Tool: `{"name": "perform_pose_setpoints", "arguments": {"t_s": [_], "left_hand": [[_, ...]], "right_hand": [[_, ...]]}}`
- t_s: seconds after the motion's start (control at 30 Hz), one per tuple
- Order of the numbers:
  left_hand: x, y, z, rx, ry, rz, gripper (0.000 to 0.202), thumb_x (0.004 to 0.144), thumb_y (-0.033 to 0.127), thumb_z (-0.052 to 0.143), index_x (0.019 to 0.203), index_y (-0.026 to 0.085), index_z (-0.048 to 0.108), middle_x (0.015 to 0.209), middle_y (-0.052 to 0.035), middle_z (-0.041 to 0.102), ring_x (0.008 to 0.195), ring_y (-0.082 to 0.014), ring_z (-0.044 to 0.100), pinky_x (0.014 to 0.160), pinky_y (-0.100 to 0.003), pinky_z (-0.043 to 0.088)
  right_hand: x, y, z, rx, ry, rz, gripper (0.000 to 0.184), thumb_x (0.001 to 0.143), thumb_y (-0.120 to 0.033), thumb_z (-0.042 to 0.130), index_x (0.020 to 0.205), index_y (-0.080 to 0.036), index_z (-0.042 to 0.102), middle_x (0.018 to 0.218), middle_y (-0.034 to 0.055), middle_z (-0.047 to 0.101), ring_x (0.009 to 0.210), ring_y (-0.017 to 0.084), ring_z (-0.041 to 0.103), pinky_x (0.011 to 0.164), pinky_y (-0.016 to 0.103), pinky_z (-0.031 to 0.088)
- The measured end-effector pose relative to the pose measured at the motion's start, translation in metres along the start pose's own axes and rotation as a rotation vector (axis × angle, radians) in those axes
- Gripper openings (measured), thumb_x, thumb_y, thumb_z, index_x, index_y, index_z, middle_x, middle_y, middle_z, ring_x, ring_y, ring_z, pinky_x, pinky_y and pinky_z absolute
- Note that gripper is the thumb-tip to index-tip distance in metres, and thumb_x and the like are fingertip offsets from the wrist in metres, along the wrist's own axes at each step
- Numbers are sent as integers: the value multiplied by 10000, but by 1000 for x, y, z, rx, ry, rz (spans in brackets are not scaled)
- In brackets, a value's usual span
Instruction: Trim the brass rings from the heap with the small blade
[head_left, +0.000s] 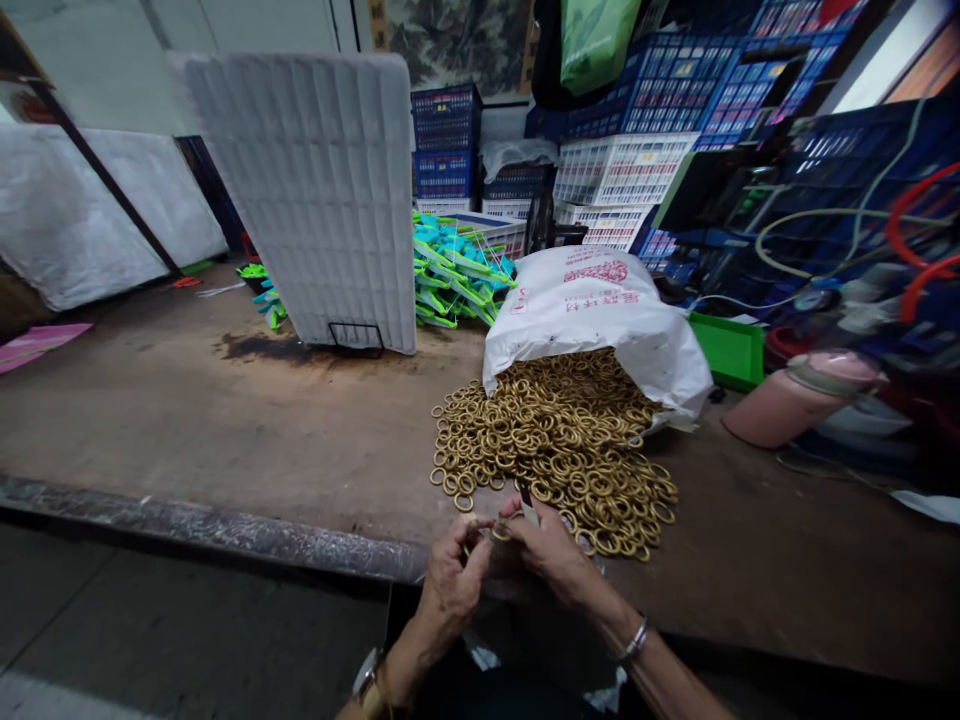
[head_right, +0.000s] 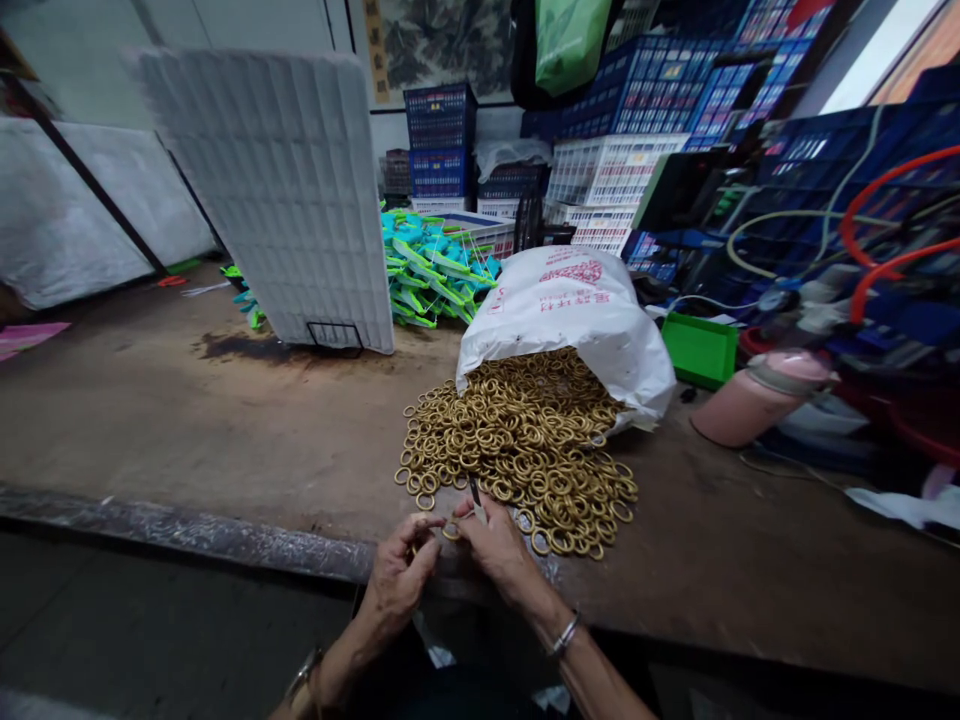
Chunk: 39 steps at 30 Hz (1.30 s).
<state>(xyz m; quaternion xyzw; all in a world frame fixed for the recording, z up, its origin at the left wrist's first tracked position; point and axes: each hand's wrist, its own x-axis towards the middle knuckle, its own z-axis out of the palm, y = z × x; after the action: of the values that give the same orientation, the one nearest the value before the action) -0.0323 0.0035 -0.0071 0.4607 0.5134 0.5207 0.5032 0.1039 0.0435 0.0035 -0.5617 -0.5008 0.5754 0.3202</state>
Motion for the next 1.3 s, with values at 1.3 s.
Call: {"name": "perform_pose_setpoints", "arguments": {"t_s": [1.3], "left_hand": [[-6, 9, 2, -338, -133, -323, 374, 681, 515, 565, 680, 174, 411, 525, 66, 453, 395, -29, 370, 385, -155, 230]], "right_hand": [[-15, 10, 10, -887, 19, -416, 248, 598, -52, 363, 759, -187, 495, 625, -3, 576, 537, 108, 479, 515, 217, 248]]}}
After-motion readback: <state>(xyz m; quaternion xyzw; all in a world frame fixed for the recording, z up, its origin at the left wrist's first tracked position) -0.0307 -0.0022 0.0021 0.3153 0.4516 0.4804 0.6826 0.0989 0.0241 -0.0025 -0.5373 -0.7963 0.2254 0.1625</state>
